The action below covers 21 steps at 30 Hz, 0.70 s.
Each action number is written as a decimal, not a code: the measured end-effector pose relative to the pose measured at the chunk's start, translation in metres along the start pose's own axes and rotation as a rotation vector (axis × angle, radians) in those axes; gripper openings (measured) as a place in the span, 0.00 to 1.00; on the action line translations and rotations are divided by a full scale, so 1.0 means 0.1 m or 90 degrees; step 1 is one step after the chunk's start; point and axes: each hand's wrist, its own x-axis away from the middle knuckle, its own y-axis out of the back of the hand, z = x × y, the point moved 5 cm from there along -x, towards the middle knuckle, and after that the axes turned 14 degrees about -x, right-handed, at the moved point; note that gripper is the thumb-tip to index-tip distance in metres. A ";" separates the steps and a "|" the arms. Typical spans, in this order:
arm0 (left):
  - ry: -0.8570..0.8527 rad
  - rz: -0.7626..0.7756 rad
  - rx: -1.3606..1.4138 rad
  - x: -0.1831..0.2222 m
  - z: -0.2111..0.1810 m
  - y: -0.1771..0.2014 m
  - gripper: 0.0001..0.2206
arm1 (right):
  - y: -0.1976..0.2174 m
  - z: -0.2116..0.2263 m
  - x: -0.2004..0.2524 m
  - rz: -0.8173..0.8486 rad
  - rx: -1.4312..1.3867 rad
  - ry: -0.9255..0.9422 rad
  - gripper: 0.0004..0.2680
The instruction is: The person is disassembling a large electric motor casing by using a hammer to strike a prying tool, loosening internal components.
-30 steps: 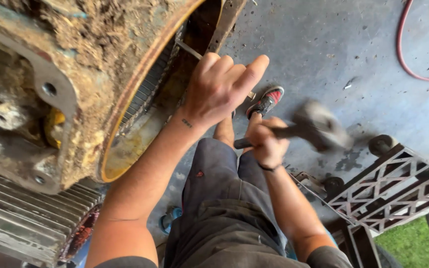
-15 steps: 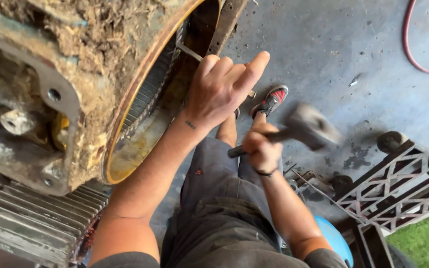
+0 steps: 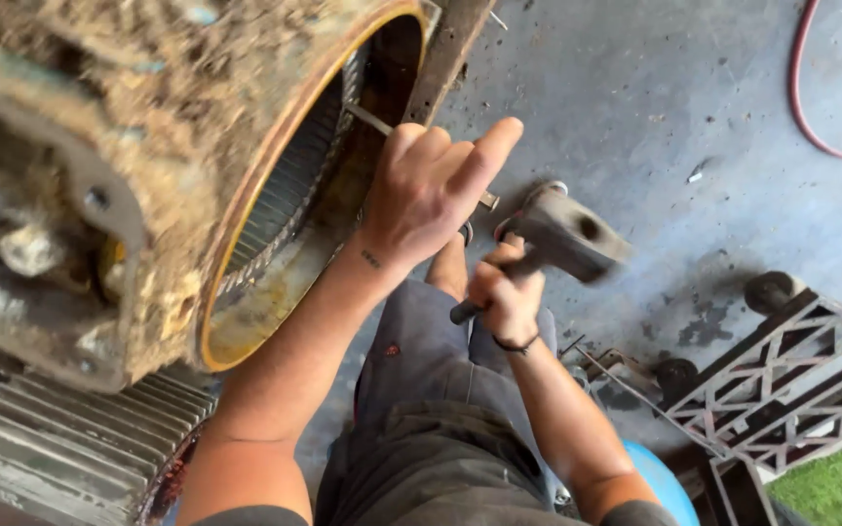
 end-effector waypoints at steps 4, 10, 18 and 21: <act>-0.001 -0.016 0.015 -0.08 0.00 0.07 0.20 | 0.07 0.84 0.10 0.065 0.290 0.332 0.17; 0.006 -0.036 -0.003 -0.04 0.00 0.04 0.18 | 0.05 0.84 0.08 0.140 -0.013 0.356 0.12; -0.007 -0.031 -0.040 -0.02 0.01 0.01 0.17 | -0.02 -0.03 -0.09 0.055 0.090 0.114 0.10; 0.007 -0.010 0.014 -0.03 0.00 0.05 0.20 | -0.40 0.70 -0.15 -0.027 -0.030 0.193 0.14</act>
